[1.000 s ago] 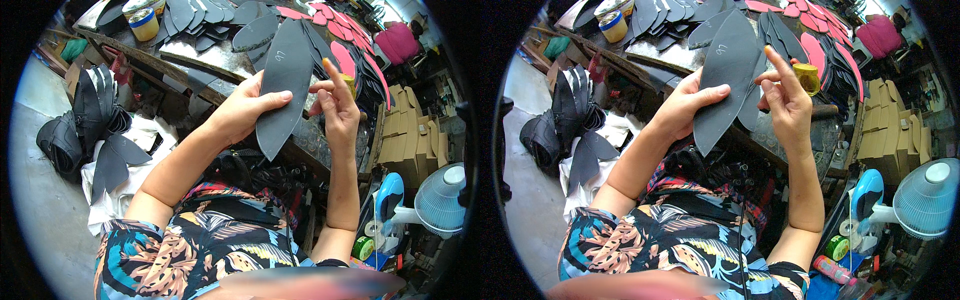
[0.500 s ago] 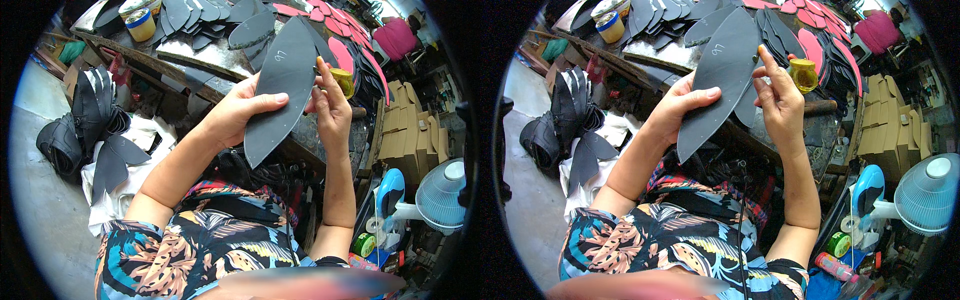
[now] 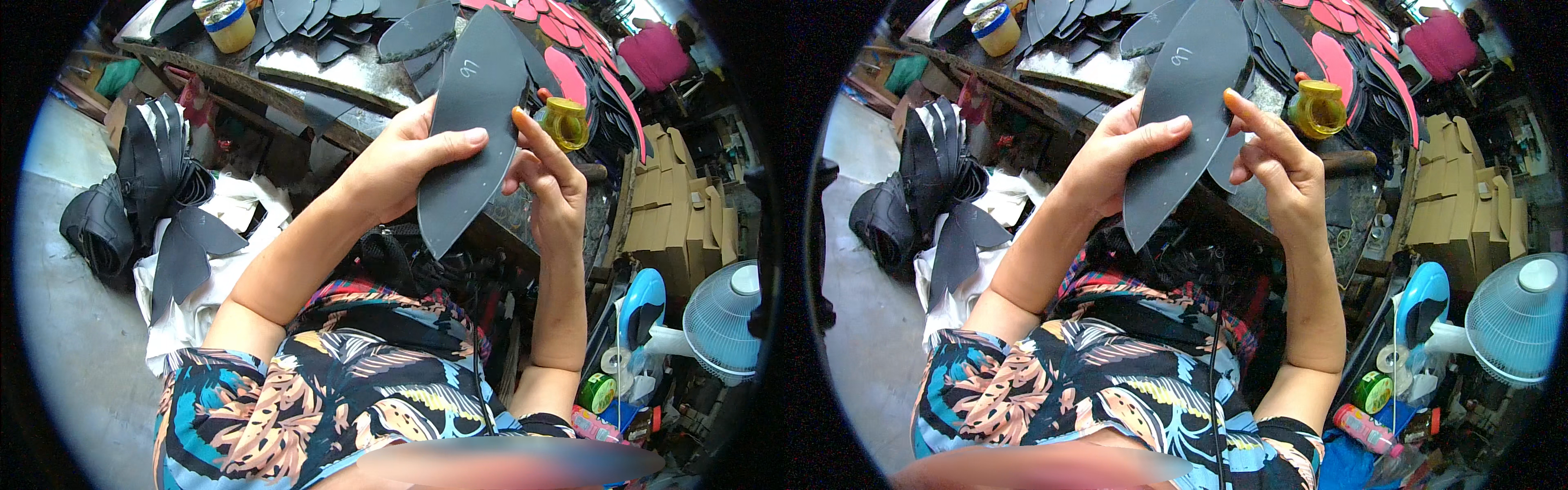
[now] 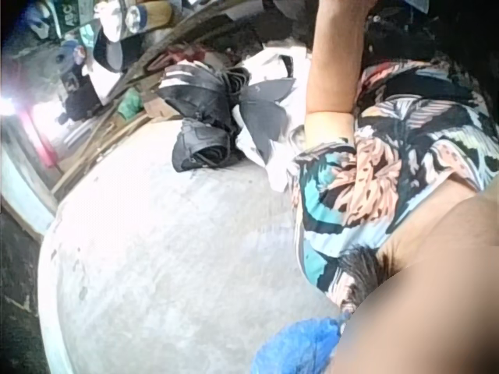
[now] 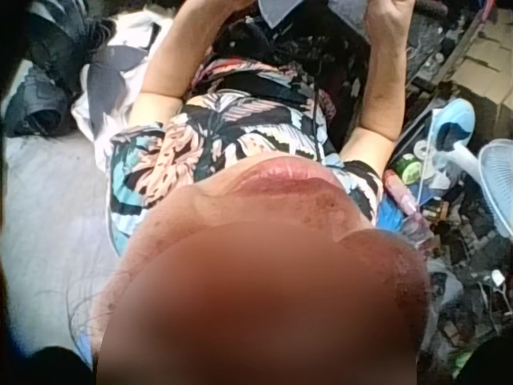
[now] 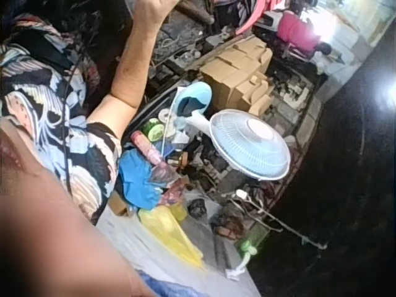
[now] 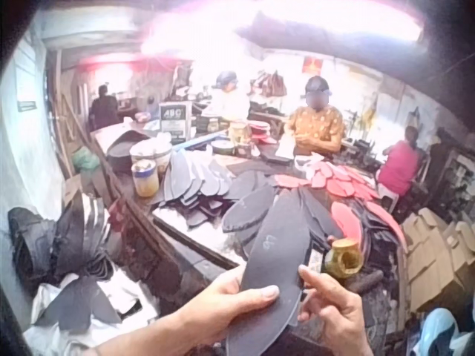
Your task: The person repeatedly picks up black and pink shoe insole pieces from a workbench and rubs their edges with a small yellow block. They handle the pieces one at a time, turning them over and smoothing different edges before placing them back on the table.
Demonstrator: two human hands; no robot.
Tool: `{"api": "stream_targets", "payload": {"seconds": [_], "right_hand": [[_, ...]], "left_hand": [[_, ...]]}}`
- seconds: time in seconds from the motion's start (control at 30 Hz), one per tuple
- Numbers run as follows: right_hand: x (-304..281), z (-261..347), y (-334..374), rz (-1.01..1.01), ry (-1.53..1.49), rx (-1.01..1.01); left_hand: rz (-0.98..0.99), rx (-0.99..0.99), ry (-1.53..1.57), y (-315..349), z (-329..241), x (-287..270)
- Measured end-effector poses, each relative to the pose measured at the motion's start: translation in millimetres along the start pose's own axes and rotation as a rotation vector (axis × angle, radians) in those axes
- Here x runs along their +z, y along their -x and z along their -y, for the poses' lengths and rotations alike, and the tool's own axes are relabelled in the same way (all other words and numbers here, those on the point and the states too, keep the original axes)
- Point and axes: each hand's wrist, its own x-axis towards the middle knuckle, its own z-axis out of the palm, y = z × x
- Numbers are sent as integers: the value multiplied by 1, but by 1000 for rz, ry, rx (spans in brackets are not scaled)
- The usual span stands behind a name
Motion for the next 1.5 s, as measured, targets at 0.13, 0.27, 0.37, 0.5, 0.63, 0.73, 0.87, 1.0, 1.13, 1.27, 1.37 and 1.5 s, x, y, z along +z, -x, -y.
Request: {"api": "stream_targets", "payload": {"seconds": [0.13,0.27,0.37,0.5,0.63,0.73,0.87,1.0,1.13,1.27,1.37,1.5], "right_hand": [[1,2,6,65,139,-131],[3,8,11,108,337,-241],[6,11,13,140,469,-328],[10,14,13,134,610,-458],[14,18,19,130,714,-477],[17,18,21,115,794,-553],[17,21,22,213,836,-584],[12,29,17,172,669,-625],[15,26,14,190,893,-568],[-1,17,17,169,930,-471],[-28,7,28,-30,902,-419],[-55,-11,53,-205,866,-366]], "left_hand": [[-3,-12,-12,-1,-1,-2],[20,35,99,-5,1,-4],[-23,98,82,-9,4,-5],[-58,177,54,-15,9,-6],[-100,187,70,-19,11,-9],[-114,182,88,-20,12,-11],[-140,172,83,-21,10,-12],[-140,207,135,-21,10,-10],[-183,176,96,-19,8,-15],[-246,319,-58,-16,-13,-40],[-327,188,-288,-7,-46,-74],[-309,199,-717,-14,-66,-108]]}}
